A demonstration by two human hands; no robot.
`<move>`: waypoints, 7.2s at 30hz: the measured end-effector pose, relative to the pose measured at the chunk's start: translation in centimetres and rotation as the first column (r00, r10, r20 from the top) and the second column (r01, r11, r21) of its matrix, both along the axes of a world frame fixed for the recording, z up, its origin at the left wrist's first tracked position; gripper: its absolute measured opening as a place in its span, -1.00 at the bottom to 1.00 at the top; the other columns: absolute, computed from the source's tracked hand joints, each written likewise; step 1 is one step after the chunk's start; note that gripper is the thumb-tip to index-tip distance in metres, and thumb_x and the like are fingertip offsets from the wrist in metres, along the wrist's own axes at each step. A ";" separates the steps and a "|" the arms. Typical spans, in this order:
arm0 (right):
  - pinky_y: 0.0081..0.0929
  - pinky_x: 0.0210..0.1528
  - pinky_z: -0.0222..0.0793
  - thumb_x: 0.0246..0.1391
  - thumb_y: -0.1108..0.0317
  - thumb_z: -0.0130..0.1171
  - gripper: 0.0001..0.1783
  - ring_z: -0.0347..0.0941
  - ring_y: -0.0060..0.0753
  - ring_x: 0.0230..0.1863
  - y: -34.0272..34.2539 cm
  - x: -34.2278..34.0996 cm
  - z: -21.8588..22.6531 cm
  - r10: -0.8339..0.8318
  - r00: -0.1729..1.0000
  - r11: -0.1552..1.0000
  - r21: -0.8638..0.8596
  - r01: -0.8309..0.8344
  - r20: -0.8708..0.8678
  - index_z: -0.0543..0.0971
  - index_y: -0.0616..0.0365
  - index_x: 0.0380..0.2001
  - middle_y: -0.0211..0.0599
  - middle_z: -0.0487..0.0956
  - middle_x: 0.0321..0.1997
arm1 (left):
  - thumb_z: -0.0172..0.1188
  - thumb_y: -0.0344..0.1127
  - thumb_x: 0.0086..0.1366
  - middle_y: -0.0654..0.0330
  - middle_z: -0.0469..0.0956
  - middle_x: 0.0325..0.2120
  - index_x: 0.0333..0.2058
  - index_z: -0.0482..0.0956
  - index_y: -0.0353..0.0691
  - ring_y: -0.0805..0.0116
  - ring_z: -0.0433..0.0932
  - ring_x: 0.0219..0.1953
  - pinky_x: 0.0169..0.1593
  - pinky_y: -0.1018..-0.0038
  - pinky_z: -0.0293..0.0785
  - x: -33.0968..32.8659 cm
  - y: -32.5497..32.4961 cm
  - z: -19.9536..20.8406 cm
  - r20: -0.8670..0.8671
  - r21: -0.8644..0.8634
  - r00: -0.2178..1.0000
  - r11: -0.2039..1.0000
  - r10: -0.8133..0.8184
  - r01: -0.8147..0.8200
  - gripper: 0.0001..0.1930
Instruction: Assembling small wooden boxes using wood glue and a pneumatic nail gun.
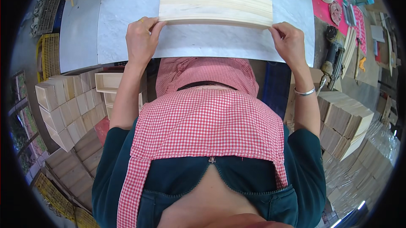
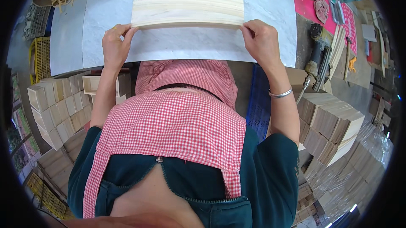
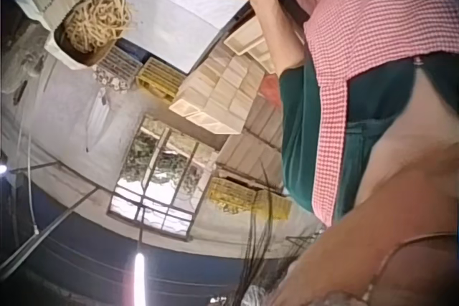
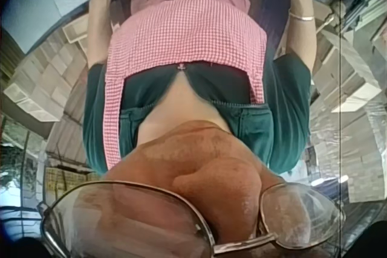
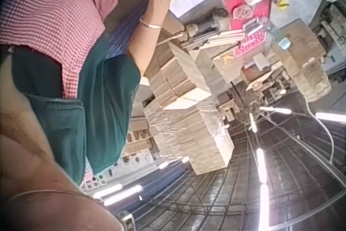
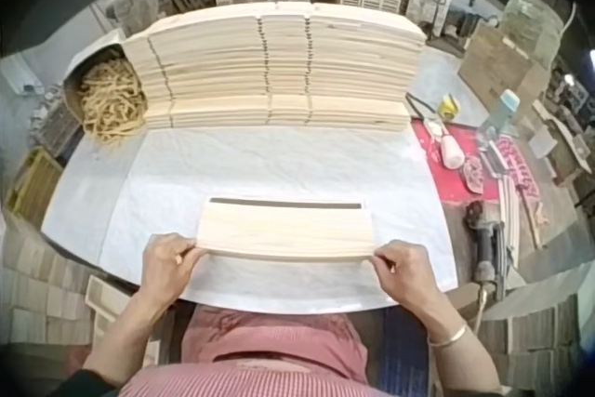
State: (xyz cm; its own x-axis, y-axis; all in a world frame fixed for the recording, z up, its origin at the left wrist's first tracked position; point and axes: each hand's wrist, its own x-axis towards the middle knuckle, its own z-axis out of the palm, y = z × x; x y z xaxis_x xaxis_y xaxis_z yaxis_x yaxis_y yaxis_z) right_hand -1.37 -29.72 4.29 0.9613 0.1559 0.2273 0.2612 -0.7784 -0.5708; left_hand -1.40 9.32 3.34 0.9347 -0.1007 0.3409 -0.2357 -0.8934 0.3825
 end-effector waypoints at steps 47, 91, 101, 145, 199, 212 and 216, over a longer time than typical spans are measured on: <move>-0.10 -0.05 0.52 0.19 0.20 0.06 -0.61 0.63 0.10 -0.16 -37.2 -6.6 -5.3 -0.993 -0.114 -0.106 -0.182 0.978 -0.037 0.70 0.31 -0.22 0.03 0.70 -0.22 | 0.25 -0.30 0.38 0.02 0.66 -0.07 0.19 0.53 -0.31 0.25 0.60 -0.17 0.00 0.40 0.52 -3.9 3.6 -0.9 -0.388 -0.256 0.877 0.881 0.284 -0.398 -0.56; -0.56 -0.15 0.47 0.12 0.48 0.28 -0.85 0.55 -0.41 -0.33 -0.4 9.9 -0.6 0.065 0.990 0.993 0.089 -0.077 0.128 0.75 0.20 -0.24 -0.36 0.74 -0.28 | 0.30 -0.31 0.32 0.18 0.75 -0.18 -0.10 0.74 -0.28 0.42 0.65 -0.27 -0.14 0.58 0.53 8.2 0.0 -0.1 -0.129 -0.313 0.990 0.949 -0.061 0.017 -0.76; -0.63 -0.24 0.36 0.17 0.43 0.28 -0.88 0.43 -0.53 -0.36 -1.2 11.4 -1.0 0.079 0.995 0.943 0.327 -0.057 -0.054 0.71 0.25 -0.27 -0.42 0.57 -0.39 | 0.28 -0.31 0.33 0.23 0.65 -0.29 -0.09 0.74 -0.30 0.44 0.52 -0.29 -0.17 0.59 0.43 8.4 -1.3 -1.1 -0.118 -0.501 0.993 0.863 0.006 -0.065 -0.75; -0.50 -0.29 0.48 0.23 0.39 0.15 -0.76 0.51 -0.43 -0.41 1.3 5.1 -0.7 -0.303 0.949 0.943 0.117 0.312 -0.091 0.67 0.35 -0.17 -0.21 0.68 -0.32 | 0.11 -0.40 0.37 0.01 0.66 -0.14 -0.04 0.67 -0.44 0.31 0.61 -0.11 0.03 0.46 0.57 4.7 -2.2 1.6 -0.546 -0.710 0.837 0.507 0.039 -0.488 -0.71; -0.50 -0.45 0.27 -0.02 0.60 0.24 -0.94 0.33 -0.45 -0.55 -0.8 -0.3 -0.6 -0.189 0.982 0.966 0.174 0.191 -0.025 0.65 0.31 -0.42 -0.34 0.54 -0.49 | 0.50 -0.07 -0.21 -0.02 0.43 0.12 -0.31 0.44 -0.16 -0.01 0.35 0.13 0.25 0.15 0.18 8.2 -19.7 -0.3 -0.052 -0.019 0.817 0.818 -0.575 0.575 -0.47; -0.50 -0.48 0.23 -0.02 0.58 0.25 -0.95 0.32 -0.45 -0.57 -1.3 0.1 -0.4 -0.159 0.987 0.980 0.116 0.161 -0.022 0.66 0.33 -0.45 -0.34 0.53 -0.53 | 0.55 -0.09 -0.22 -0.12 0.40 0.17 -0.40 0.41 -0.15 -0.04 0.34 0.15 0.23 0.12 0.19 8.3 -19.7 -0.1 -0.041 -0.032 0.805 0.806 -0.592 0.591 -0.49; -0.55 -0.44 0.26 0.01 0.57 0.24 -0.93 0.34 -0.48 -0.52 -2.4 0.7 -0.4 -0.091 0.979 0.945 0.293 0.143 -0.183 0.67 0.30 -0.41 -0.36 0.55 -0.48 | 0.56 -0.09 -0.23 -0.13 0.40 0.16 -0.42 0.39 -0.14 -0.04 0.34 0.15 0.23 0.10 0.19 8.5 -19.4 0.2 -0.081 -0.041 0.801 0.805 -0.593 0.592 -0.48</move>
